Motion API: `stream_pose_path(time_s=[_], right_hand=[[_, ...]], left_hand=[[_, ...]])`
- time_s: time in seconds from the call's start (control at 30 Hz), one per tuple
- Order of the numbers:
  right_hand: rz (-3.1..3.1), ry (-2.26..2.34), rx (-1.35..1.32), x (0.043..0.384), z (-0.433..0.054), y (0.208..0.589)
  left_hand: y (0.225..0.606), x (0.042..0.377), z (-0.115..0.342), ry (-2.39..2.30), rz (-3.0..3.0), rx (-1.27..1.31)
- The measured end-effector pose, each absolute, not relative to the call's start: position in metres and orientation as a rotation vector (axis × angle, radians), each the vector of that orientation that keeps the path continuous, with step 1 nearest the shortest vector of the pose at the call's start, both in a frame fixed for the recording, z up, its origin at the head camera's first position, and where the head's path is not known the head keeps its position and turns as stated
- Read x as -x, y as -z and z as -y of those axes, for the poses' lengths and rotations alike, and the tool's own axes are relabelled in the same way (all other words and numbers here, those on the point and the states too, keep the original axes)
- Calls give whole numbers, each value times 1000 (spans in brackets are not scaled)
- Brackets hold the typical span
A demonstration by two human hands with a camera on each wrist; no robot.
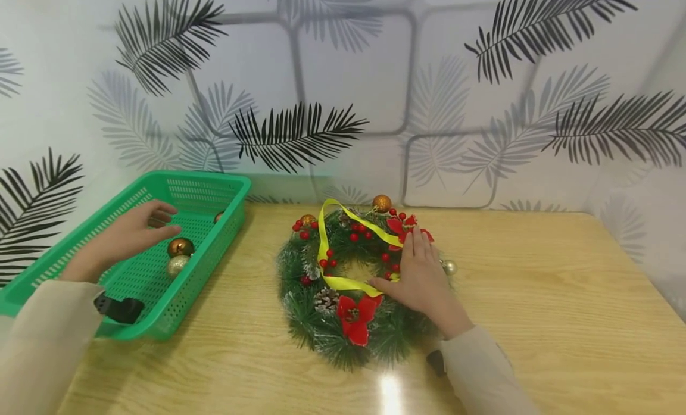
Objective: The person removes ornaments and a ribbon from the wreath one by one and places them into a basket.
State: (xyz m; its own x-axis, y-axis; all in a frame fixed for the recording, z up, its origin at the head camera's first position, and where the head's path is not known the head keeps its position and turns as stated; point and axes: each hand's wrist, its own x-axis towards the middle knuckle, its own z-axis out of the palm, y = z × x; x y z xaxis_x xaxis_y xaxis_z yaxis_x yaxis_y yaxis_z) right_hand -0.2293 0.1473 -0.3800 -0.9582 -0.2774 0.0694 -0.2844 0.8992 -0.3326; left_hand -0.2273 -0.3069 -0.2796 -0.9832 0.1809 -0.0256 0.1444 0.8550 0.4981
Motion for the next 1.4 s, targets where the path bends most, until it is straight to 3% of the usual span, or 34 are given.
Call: stream_pose_path(time_s=[0.83, 1.4], right_hand=[[2964, -556, -411, 217, -147, 372], [3027, -554, -1, 189, -108, 363]], left_hand=[[264, 229, 240, -808, -2926, -522], [287, 235, 208, -911, -2869, -596]])
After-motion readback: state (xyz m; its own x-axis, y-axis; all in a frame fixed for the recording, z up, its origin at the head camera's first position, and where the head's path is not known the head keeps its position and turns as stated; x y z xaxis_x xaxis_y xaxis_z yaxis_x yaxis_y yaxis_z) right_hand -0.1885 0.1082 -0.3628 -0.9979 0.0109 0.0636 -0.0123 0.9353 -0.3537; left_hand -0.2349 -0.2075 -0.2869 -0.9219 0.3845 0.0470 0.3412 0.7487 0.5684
